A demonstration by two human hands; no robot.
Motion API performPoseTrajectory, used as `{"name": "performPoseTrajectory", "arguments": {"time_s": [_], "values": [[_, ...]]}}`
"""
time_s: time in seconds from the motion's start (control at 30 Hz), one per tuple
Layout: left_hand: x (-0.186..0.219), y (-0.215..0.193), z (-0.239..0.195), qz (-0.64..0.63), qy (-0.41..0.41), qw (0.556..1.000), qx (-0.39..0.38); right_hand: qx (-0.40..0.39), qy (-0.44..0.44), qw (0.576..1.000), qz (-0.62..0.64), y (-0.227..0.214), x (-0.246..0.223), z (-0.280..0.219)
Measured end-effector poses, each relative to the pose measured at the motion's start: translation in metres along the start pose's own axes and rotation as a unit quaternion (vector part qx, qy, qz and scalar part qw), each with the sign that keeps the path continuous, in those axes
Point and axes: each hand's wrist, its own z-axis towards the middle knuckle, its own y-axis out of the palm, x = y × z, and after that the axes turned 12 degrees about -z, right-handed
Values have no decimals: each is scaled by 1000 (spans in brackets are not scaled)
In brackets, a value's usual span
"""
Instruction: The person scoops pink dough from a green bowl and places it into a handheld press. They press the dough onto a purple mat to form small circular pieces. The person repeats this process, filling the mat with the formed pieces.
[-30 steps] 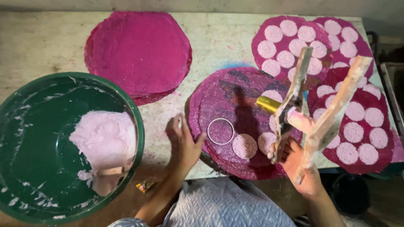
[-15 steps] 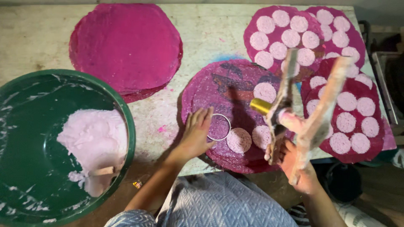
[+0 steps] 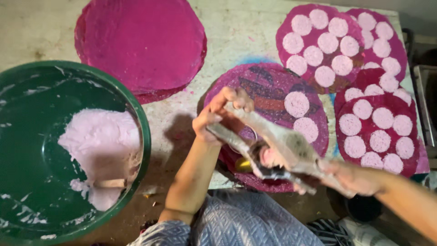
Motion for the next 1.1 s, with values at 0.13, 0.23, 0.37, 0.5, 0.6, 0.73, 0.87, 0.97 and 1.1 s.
{"name": "performPoseTrajectory", "arguments": {"time_s": [0.13, 0.23, 0.37, 0.5, 0.6, 0.73, 0.87, 0.97, 1.1], "values": [[3, -20, 15, -32, 57, 998, 3, 88, 230, 969, -35, -28, -27, -5], [2, -32, 14, -59, 81, 994, 34, 156, 345, 922, -78, -32, -44, 3], [0, -56, 7, -130, 111, 985, 20, 171, 333, 915, -150, -24, -49, 25], [13, -79, 0, -126, 136, 983, 3, 171, 236, 945, -146, -18, -37, 47], [31, -88, -5, -122, 124, 984, -38, 183, 231, 939, -177, -15, -30, 62], [37, -90, -17, -134, 133, 981, -35, 183, 264, 919, -230, -8, -29, 76], [20, -96, -24, -132, 143, 981, 2, 197, 285, 930, -121, -1, -36, 74], [3, -106, -21, -162, 145, 976, 5, 211, 291, 917, -171, -4, -44, 66], [-6, -119, -2, -202, 156, 967, -7, 267, 238, 886, -296, -9, -52, 59]]}}
